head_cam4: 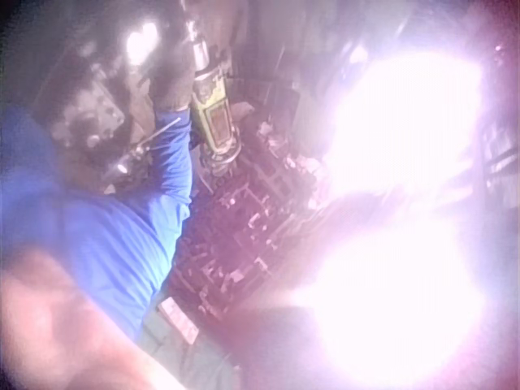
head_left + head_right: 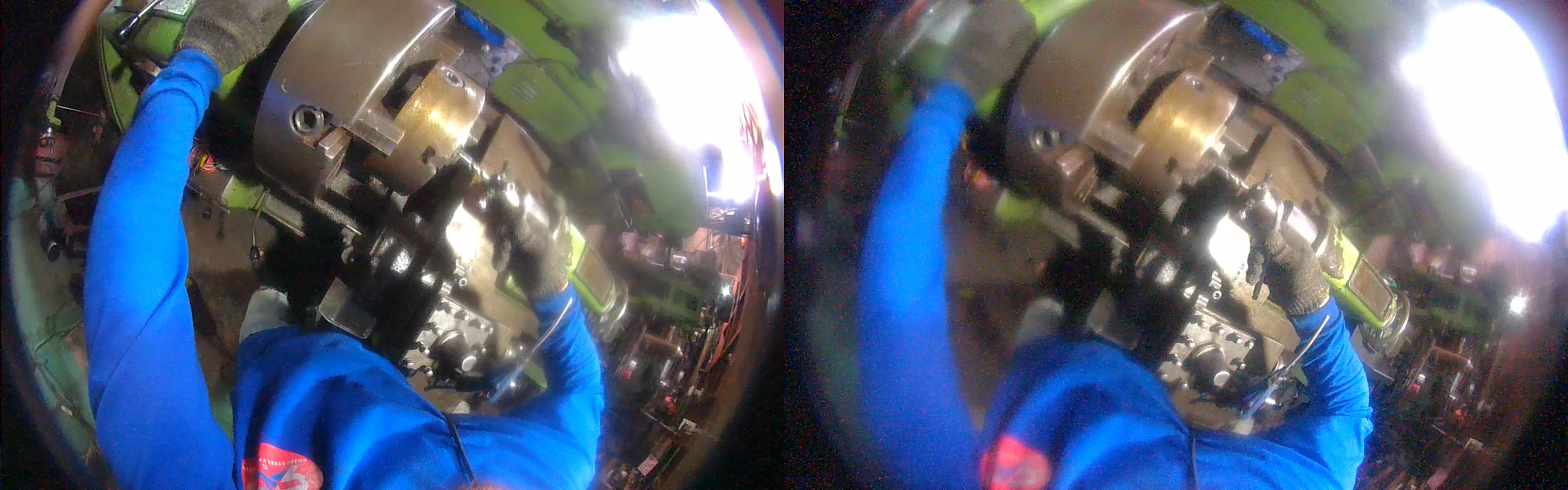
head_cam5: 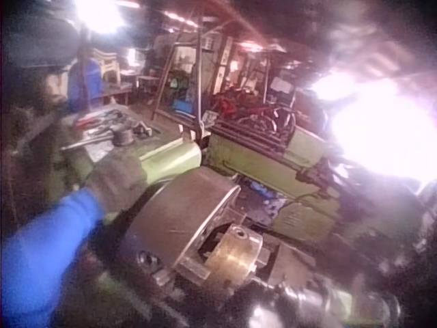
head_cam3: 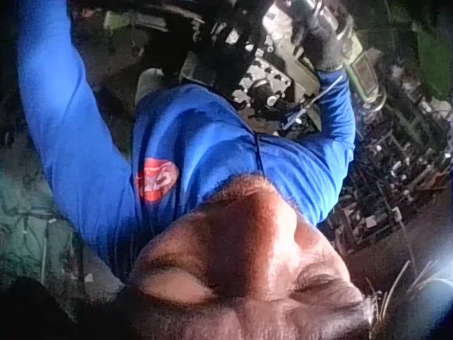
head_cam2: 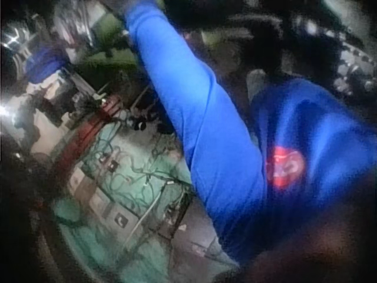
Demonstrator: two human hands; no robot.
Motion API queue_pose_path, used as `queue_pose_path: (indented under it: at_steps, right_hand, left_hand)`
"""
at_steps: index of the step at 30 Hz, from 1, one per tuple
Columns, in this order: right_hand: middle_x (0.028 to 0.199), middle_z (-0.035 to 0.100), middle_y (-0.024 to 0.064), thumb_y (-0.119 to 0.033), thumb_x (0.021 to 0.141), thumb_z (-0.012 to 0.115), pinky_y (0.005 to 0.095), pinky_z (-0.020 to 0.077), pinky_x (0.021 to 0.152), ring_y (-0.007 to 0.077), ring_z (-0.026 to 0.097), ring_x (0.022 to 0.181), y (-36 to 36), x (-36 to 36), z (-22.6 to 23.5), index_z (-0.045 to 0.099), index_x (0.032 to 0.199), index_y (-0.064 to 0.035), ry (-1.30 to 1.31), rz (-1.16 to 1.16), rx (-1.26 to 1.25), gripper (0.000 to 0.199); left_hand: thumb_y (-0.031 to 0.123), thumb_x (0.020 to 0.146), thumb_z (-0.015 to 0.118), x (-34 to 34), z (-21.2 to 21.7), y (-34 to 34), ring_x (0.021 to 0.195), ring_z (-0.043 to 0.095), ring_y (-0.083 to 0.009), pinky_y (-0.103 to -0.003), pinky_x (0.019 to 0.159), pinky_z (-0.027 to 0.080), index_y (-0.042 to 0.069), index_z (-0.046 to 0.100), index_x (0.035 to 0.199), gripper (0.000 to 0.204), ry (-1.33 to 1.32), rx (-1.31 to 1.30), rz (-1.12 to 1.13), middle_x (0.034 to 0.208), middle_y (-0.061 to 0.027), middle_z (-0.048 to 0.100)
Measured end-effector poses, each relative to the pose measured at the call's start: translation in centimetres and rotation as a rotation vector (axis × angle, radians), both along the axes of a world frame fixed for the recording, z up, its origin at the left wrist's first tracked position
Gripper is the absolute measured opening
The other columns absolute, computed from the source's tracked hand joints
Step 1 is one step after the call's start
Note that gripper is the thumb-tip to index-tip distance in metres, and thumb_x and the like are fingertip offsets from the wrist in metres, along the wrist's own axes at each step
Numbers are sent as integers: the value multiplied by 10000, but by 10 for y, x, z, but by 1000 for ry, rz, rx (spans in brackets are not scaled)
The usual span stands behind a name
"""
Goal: The person operates a green industrial lathe, using a pneumatic tool to work on a metal component secured in the chuck. They adjust the tool's position and apply it to the rotating workpiece while monitoring the process.
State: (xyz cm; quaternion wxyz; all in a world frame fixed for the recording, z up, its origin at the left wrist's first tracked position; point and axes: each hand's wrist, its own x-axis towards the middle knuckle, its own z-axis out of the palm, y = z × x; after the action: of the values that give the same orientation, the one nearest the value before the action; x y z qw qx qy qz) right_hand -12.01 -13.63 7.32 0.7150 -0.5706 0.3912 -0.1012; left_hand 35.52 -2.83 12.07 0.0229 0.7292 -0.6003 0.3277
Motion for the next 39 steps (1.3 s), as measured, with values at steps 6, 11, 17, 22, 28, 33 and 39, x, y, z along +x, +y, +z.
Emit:
queue_pose_path:
  at_steps: [6, 11, 17, 22, 28, 33, 39]
  right_hand:
    - [941, 664, 31, -325, 1002, 636, 286, 494, 654, 137, 598, 766, -50, -1, 11, 620, 1279, -60, 290, 156, -1103, 383]
    - [1116, 692, 81, -223, 1013, 620, 324, 495, 876, 165, 617, 993, -92, 30, 41, 679, 1218, -65, 473, 72, -843, 265]
    - [1089, 691, 73, -89, 985, 603, 324, 493, 936, 176, 621, 997, -159, 27, -17, 680, 1146, -31, 258, 405, -822, 188]
    - [1002, 676, 42, 26, 918, 566, 314, 517, 887, 148, 611, 957, -206, 29, -51, 645, 1125, -26, 122, 723, -680, 227]
    - [1060, 666, 64, 92, 790, 510, 319, 515, 885, 171, 618, 961, -211, 37, -60, 657, 1084, -19, 337, 633, -282, 348]
    - [1070, 686, 119, 15, 833, 557, 370, 527, 909, 232, 653, 974, -222, 47, -64, 678, 1091, 2, 302, 962, -702, 285]
    - [1151, 691, 192, -24, 853, 556, 410, 519, 974, 313, 667, 1043, -230, 58, -64, 681, 1146, 33, 244, 1189, -935, 323]
  left_hand:
    - [219, 742, 612, 2, 1, -4, 718, 673, -385, -506, 650, 529, 51, 710, 688, 202, -23, 109, 5, 689, -195, 650]
    - [218, 754, 611, 0, 6, -1, 716, 674, -382, -485, 640, 534, 46, 711, 710, 204, -37, 114, -17, 709, -198, 656]
    - [216, 782, 603, -5, -6, -2, 723, 675, -377, -477, 658, 539, 46, 724, 763, 210, -206, 44, 193, 750, -200, 664]
    - [220, 794, 594, 0, -1, -5, 724, 678, -379, -487, 666, 538, 49, 734, 769, 223, -34, 95, 81, 761, -205, 666]
    - [238, 790, 597, 2, -3, -5, 726, 681, -381, -491, 663, 534, 58, 739, 757, 231, -76, 168, 131, 732, -199, 663]
    - [239, 784, 600, 2, -2, -10, 711, 676, -376, -484, 641, 528, 53, 736, 748, 233, -56, 143, 129, 722, -196, 656]
    - [223, 777, 606, 2, -6, -7, 689, 669, -375, -484, 629, 525, 42, 734, 747, 223, -145, 110, 131, 712, -194, 649]
